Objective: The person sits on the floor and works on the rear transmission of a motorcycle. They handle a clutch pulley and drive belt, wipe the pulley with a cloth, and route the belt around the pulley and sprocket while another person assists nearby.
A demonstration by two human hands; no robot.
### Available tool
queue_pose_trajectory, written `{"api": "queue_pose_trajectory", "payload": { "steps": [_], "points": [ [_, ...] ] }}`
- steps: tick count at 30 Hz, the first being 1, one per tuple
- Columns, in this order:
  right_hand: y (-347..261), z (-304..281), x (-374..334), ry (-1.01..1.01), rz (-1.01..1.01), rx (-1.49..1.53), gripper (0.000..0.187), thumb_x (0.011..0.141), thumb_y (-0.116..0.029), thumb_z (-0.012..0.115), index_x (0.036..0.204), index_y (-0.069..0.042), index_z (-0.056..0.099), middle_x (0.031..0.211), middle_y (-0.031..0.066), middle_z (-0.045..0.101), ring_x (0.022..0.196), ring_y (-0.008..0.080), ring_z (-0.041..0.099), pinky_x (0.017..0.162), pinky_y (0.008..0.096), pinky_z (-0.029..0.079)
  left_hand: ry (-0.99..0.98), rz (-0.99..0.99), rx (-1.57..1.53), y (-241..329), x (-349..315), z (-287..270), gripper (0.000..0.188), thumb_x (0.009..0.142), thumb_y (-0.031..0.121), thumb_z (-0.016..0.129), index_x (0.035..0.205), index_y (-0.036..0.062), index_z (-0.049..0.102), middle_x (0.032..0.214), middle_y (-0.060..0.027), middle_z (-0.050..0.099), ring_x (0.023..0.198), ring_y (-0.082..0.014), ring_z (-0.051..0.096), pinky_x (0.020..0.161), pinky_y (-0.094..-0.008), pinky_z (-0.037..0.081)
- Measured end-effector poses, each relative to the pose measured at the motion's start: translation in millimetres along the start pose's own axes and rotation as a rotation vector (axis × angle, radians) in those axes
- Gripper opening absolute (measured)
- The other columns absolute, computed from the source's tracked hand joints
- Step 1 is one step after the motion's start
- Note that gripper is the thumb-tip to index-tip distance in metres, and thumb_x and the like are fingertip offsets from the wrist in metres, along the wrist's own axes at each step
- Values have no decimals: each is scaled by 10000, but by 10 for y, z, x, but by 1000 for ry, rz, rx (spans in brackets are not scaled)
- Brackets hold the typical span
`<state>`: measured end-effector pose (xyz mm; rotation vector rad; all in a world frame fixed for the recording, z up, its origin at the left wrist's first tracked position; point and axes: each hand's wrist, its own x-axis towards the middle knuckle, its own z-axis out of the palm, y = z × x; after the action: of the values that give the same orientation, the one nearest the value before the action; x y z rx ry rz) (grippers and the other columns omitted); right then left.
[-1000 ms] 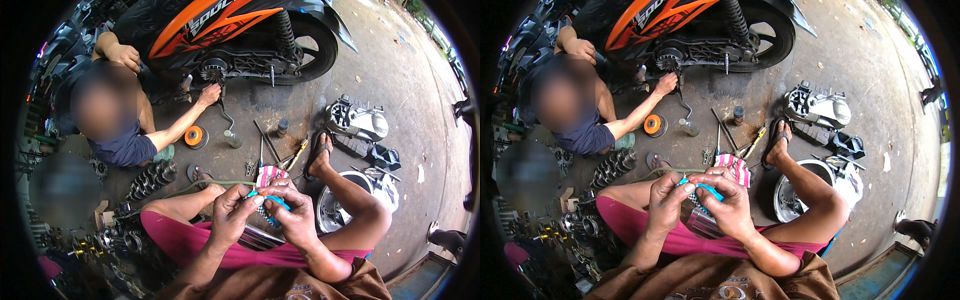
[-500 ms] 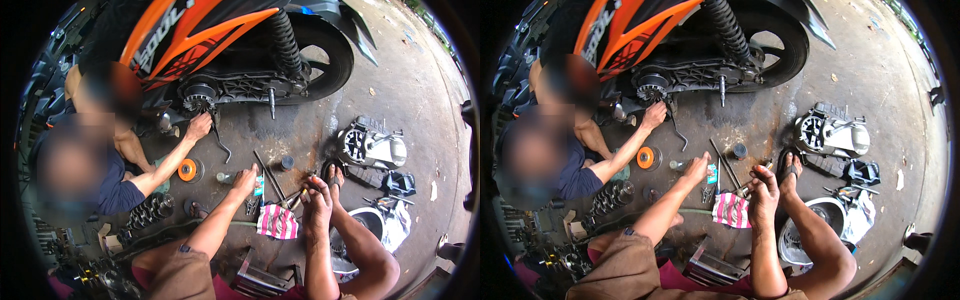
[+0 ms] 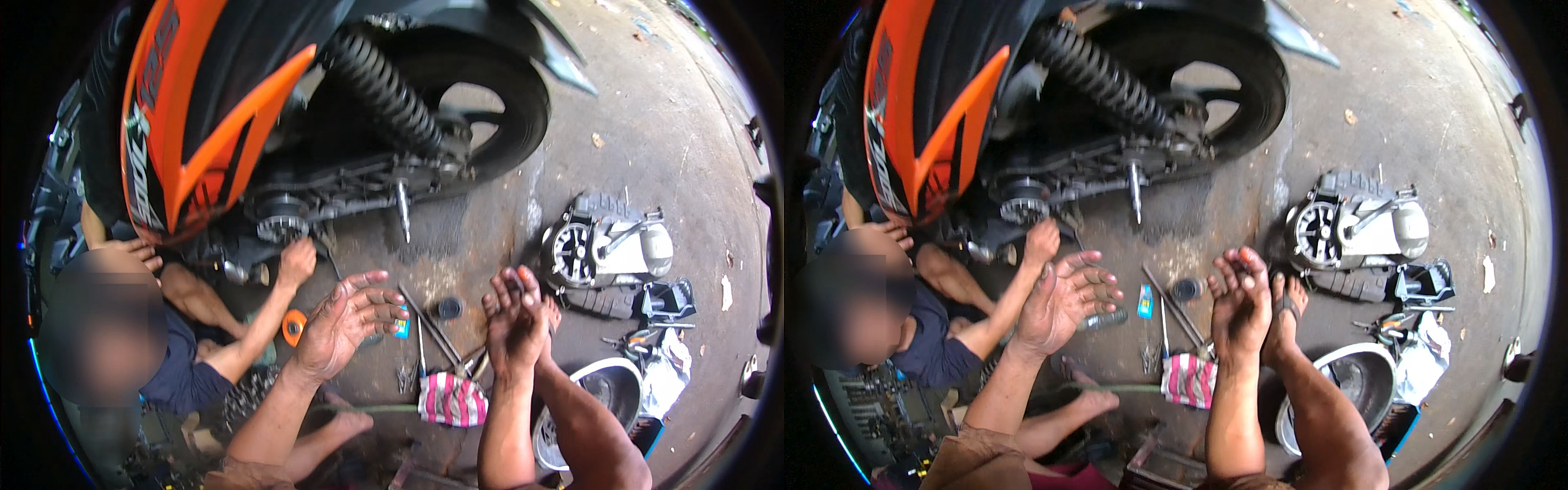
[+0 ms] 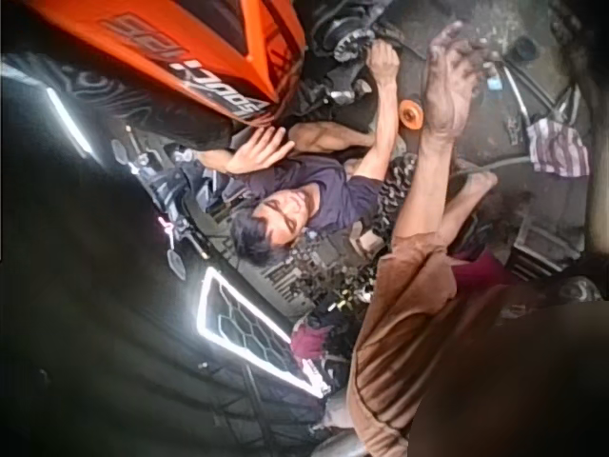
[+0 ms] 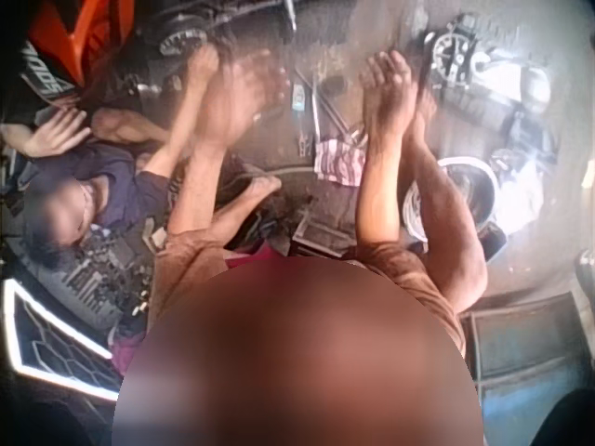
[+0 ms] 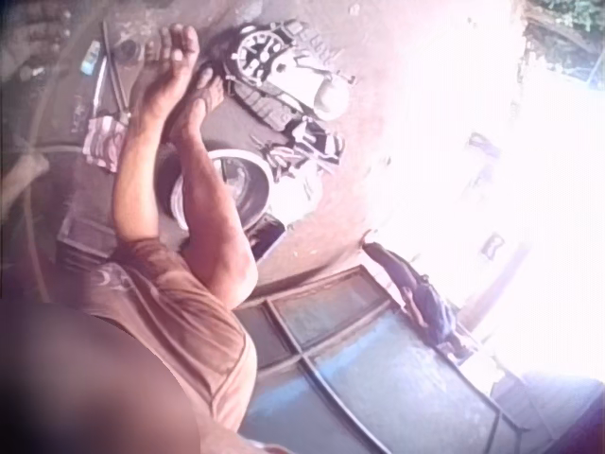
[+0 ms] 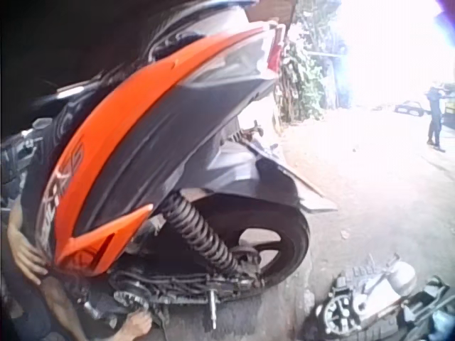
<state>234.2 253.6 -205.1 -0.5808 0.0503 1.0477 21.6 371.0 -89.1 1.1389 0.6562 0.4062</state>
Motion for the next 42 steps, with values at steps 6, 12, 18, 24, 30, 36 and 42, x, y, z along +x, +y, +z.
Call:
{"api": "queue_pose_trajectory", "payload": {
  "steps": [6, 12, 18, 24, 30, 36, 42],
  "points": [
    [-40, 22, 75, -24, -83, 2, 481, 902, -268, 620, 1335, -77, 535, 1252, 104, 590, 1172, 254, 584, 969, 391, 484, 272, 886, 1599, 1085, 1418, 300, 483, 905, 185, 681, 1300, -51, 538, 1222, -225, 629, 1116, -350, 627, 958, -403, 515],
    [257, 81, 596, -142, -6, -112, 468, 897, -76, 554, 1363, -34, 543, 1300, 109, 599, 1187, 215, 589, 959, 335, 489, 302, 12, 2105, 1362, 2679, 258, 589, 889, 159, 680, 1421, 29, 464, 1272, -250, 628, 1253, -381, 571, 1061, -468, 451],
    [1115, 126, 1051, -263, 4, -417, 506, 866, -60, 547, 1371, -53, 555, 1348, 48, 586, 1228, 178, 559, 971, 316, 471, 185, 573, 2093, 1485, 3096, 41, 738, 923, 259, 690, 1510, 36, 303, 1325, -308, 568, 1255, -423, 552, 1085, -462, 434],
    [1595, 56, 909, -190, 116, -235, 529, 864, -129, 581, 1391, -101, 540, 1387, 0, 546, 1213, 120, 520, 960, 288, 442, 124, 526, 2071, 1528, 2976, 296, 679, 875, 239, 711, 1441, 18, 410, 1396, -283, 519, 1312, -423, 495, 1093, -475, 410],
    [1721, 163, 867, -161, -15, -325, 597, 835, -84, 562, 1431, -80, 524, 1419, 0, 522, 1233, 136, 495, 985, 274, 421, 109, 570, 2048, 1512, 2921, 340, 781, 864, 233, 725, 1511, 55, 326, 1488, -270, 439, 1373, -421, 433, 1127, -478, 385],
    [1763, 170, 792, -139, -123, -507, 622, 826, 40, 490, 1441, -47, 508, 1478, 40, 494, 1367, 186, 453, 1054, 307, 402, 109, 783, 2077, 1355, 3181, 479, 753, 872, 209, 699, 1514, 58, 335, 1505, -252, 431, 1397, -417, 413, 1143, -484, 371],
    [1782, 191, 715, -95, -152, -555, 584, 844, 20, 539, 1426, -33, 520, 1450, 76, 532, 1357, 210, 481, 1104, 337, 372, 190, 547, 2095, 1397, 3152, 222, 692, 877, 203, 688, 1477, 40, 384, 1496, -248, 440, 1389, -418, 421, 1137, -490, 376]
  ]
}}
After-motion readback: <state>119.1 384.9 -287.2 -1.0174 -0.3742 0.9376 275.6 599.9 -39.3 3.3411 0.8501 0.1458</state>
